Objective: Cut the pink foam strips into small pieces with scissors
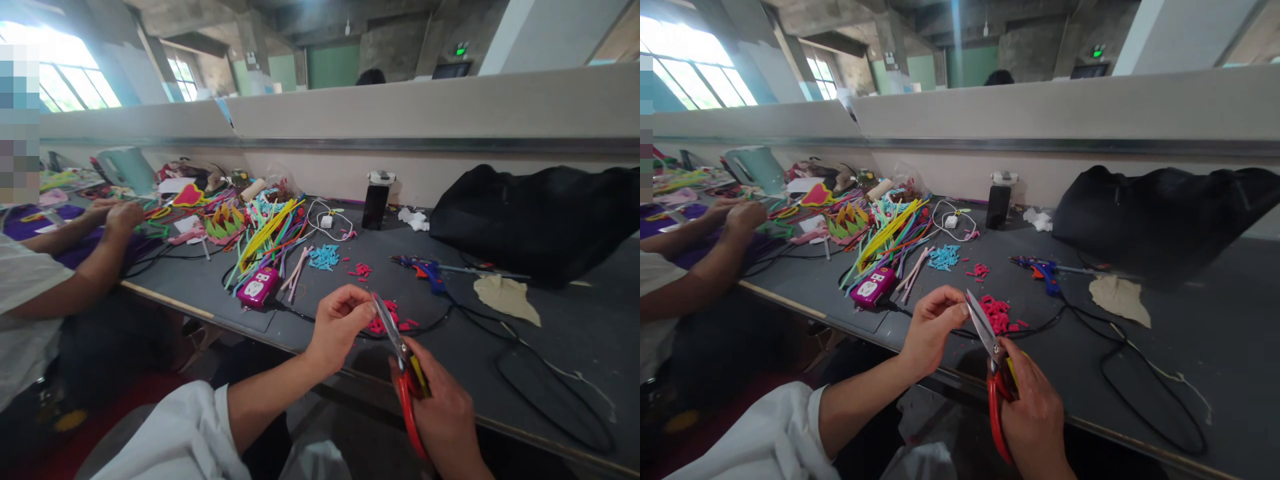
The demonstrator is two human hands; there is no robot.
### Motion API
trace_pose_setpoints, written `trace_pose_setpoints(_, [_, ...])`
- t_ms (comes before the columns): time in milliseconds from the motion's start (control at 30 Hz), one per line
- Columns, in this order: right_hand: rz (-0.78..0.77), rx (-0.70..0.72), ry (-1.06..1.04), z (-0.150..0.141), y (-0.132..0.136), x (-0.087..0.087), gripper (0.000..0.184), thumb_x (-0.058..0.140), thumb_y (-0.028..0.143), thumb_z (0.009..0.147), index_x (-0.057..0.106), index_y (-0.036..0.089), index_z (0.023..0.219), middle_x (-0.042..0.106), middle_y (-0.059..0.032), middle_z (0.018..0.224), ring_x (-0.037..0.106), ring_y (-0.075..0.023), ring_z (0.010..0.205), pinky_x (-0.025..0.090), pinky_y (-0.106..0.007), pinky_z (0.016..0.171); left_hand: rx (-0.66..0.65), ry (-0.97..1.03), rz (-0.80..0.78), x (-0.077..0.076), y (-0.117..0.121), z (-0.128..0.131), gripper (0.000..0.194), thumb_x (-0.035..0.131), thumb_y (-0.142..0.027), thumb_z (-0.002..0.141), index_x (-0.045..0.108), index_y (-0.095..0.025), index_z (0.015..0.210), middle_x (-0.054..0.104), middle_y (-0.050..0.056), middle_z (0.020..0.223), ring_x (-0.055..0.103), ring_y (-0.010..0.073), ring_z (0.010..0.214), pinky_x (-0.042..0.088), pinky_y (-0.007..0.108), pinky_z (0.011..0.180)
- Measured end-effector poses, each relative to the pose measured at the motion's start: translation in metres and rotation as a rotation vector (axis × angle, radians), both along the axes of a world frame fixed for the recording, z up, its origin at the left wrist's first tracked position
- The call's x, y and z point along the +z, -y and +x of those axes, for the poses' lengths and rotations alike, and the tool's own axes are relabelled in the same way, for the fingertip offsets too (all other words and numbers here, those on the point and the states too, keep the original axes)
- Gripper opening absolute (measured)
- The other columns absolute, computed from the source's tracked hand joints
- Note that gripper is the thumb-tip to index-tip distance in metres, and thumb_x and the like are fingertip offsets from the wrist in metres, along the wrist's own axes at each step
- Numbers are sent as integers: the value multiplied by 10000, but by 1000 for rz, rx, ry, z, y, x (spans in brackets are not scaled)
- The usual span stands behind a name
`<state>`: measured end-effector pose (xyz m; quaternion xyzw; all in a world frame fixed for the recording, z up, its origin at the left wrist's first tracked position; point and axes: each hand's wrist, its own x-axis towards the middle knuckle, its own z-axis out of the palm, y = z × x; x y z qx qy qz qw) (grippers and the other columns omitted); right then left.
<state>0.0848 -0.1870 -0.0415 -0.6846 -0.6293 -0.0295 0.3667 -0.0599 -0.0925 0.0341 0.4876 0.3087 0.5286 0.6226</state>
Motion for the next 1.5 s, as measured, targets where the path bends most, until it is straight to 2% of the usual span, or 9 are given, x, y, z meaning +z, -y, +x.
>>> trace_pose_setpoints(433, [23, 29, 26, 4, 2, -5, 360, 494, 390, 884, 648, 203, 1151, 740, -63, 1013, 717, -203, 845, 567, -298, 756, 4, -38, 56, 0, 0, -1, 180, 712, -310, 736, 624, -157, 702, 570, -21, 641, 451, 84, 596, 359, 204, 566])
trace_pose_setpoints(800, [39, 37, 39, 4, 1, 0, 342, 491, 367, 891, 634, 203, 1154, 742, -46, 992, 717, -183, 827, 565, -270, 730, 19, -38, 140, 1, 0, 0, 154, 704, -276, 750, 621, -162, 690, 563, -28, 634, 446, 80, 588, 358, 208, 574])
trace_pose_setpoints(1033, [44, 48, 70, 6, 3, 1, 338, 466, 359, 904, 659, 182, 1117, 758, -44, 964, 728, -184, 814, 566, -265, 744, 6, -33, 134, 2, 1, 0, 169, 707, -288, 746, 616, -160, 684, 563, -19, 642, 454, 87, 596, 367, 216, 582])
trace_pose_setpoints(1233, [111, -3, 49, 3, 2, 5, 340, 495, 387, 902, 669, 160, 1084, 764, -39, 908, 733, -164, 726, 568, -225, 669, -5, -30, 121, 1, 0, -3, 165, 704, -290, 750, 613, -156, 716, 553, -17, 646, 471, 93, 620, 375, 219, 600])
trace_pose_setpoints(1367, [120, 10, -23, 0, 0, 10, 346, 519, 404, 893, 667, 153, 1078, 756, -45, 908, 729, -157, 726, 567, -210, 673, -14, 23, 82, 1, -3, -4, 145, 702, -264, 735, 613, -150, 728, 545, -22, 640, 468, 88, 602, 365, 217, 580])
trace_pose_setpoints(1500, [105, 59, -27, -1, -2, 8, 318, 547, 398, 881, 669, 171, 1066, 756, -29, 910, 730, -153, 746, 567, -205, 684, -82, 113, 31, -1, -4, -5, 129, 706, -237, 724, 613, -149, 729, 559, -25, 647, 453, 72, 572, 357, 211, 570])
